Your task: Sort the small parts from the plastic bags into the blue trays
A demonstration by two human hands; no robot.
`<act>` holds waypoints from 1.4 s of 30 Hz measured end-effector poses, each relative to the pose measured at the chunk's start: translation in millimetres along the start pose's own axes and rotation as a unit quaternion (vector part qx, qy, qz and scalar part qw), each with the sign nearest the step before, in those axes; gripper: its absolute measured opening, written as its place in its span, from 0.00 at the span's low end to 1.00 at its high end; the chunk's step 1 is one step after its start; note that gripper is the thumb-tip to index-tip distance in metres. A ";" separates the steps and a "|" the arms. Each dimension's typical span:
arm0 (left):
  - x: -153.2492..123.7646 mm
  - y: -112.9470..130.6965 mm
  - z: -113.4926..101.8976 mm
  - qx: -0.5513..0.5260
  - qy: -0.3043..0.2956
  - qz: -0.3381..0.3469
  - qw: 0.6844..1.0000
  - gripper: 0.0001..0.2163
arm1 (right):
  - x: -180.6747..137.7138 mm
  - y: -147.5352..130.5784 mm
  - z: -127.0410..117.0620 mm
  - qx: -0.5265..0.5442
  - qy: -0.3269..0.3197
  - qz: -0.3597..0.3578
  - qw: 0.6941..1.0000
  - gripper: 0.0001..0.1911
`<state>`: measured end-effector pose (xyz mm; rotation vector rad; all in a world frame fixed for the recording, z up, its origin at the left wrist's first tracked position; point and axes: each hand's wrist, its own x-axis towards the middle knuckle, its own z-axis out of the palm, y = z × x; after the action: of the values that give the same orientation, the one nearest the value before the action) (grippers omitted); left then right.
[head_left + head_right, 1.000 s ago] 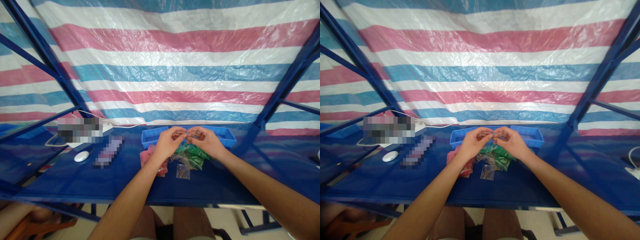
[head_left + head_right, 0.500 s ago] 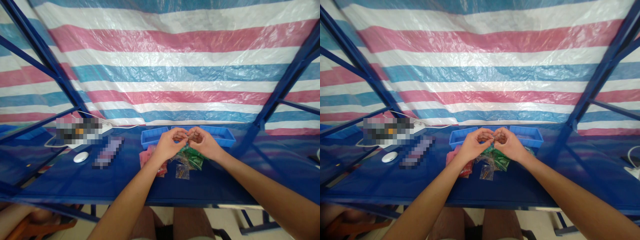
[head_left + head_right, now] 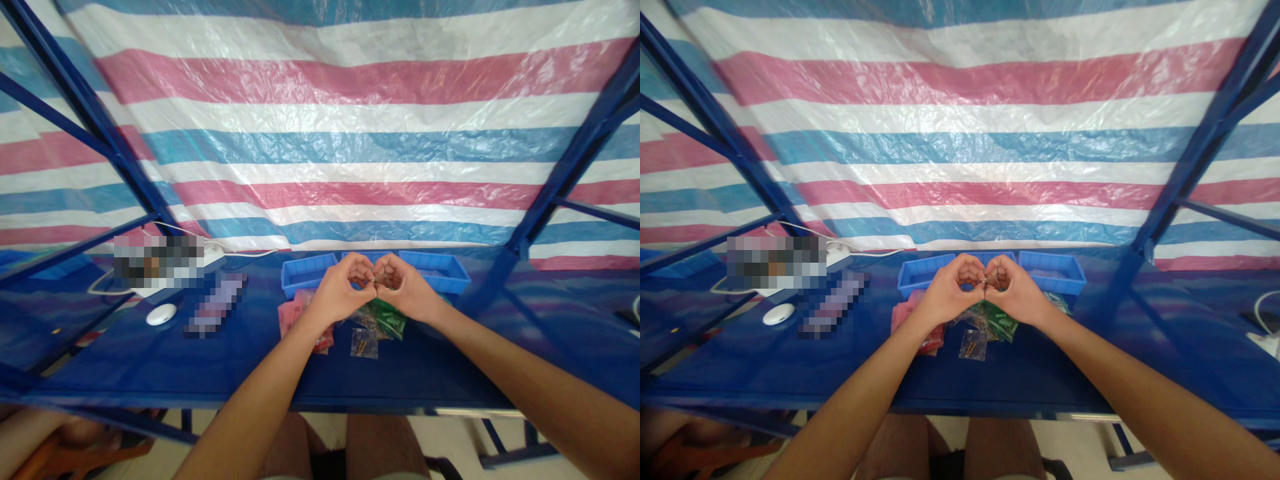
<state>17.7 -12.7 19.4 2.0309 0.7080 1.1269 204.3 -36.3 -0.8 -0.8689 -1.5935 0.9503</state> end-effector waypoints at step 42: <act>5.5 -20.0 -5.3 0.005 0.058 -0.028 0.998 0.12 | 5.9 -1.0 -13.4 -0.075 0.125 -0.047 0.988 0.19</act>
<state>13.2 5.1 8.4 1.9540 0.8252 1.2192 216.2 -29.4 4.4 -0.9664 -1.4879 0.6345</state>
